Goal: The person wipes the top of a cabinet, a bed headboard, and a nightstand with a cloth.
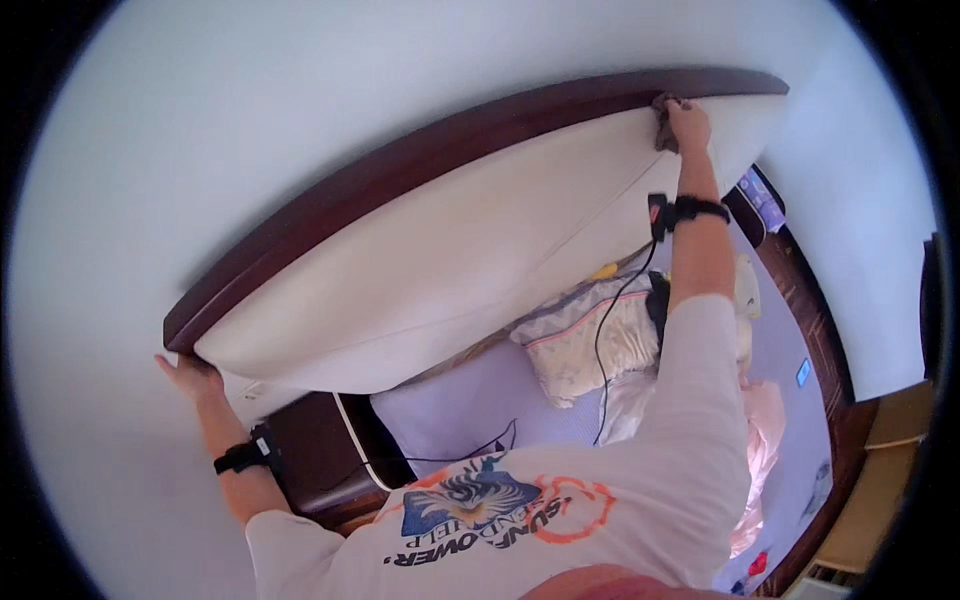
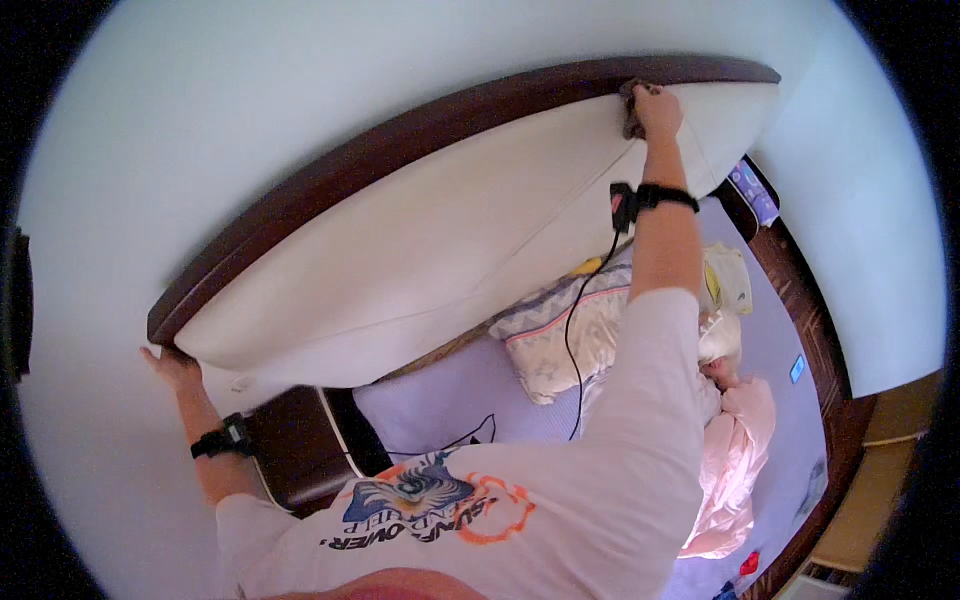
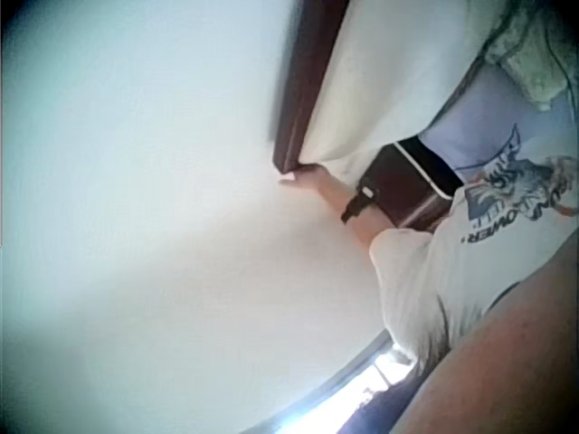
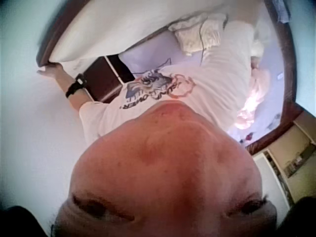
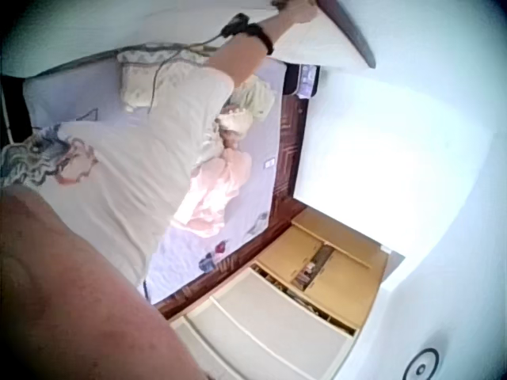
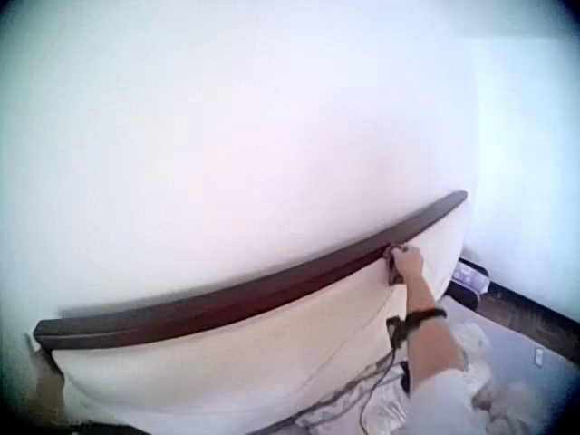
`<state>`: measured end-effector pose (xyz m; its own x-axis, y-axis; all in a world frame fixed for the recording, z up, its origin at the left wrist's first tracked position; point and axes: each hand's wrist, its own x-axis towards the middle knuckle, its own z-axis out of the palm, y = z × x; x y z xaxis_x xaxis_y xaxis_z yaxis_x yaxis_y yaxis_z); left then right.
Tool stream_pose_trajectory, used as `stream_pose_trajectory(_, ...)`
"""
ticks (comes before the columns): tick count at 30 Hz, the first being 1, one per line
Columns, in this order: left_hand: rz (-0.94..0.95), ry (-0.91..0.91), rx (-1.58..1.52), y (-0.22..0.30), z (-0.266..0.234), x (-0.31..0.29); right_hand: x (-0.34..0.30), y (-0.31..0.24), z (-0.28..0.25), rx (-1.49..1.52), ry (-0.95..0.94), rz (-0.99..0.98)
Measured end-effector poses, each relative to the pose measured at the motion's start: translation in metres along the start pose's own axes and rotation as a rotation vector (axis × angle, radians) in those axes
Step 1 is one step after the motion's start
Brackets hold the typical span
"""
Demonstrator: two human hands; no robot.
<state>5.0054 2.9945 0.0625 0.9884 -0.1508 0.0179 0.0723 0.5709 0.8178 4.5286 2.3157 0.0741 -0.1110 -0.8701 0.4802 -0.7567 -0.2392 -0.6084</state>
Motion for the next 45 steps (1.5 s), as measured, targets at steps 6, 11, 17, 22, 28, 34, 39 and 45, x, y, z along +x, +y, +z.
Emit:
stream_pose_trajectory(6,-0.041,-0.116,-0.085,0.01,-0.02,0.009,-0.23,-0.168,-0.003,0.424,-0.089,-0.128)
stream_pose_trajectory(11,-0.19,-0.292,-0.204,0.004,-0.015,0.002,-0.441,-0.327,-0.01,0.63,-0.127,-0.395)
stream_pose_trajectory(17,-0.316,-0.56,-0.334,-0.017,-0.03,0.026,-0.596,-0.45,0.0,0.739,-0.076,-0.587)
stream_pose_trajectory(22,-0.294,-0.628,-0.442,-0.018,-0.043,0.028,-0.605,-0.449,-0.016,0.67,-0.229,-0.596)
stream_pose_trajectory(28,-0.398,-0.584,-0.388,-0.005,-0.054,0.022,-0.623,-0.457,-0.015,0.708,-0.289,-0.709)
stream_pose_trajectory(34,-0.433,-0.791,-0.37,0.004,-0.059,0.02,-0.644,-0.422,-0.021,1.643,-1.344,0.33)
stream_pose_trajectory(39,-0.305,-0.787,-0.468,-0.009,-0.057,0.038,-0.658,-0.378,-0.024,1.696,-1.482,0.563)
stream_pose_trajectory(45,-0.216,-0.741,-0.431,-0.014,-0.054,0.036,-0.661,-0.326,-0.023,1.492,-1.253,0.424)
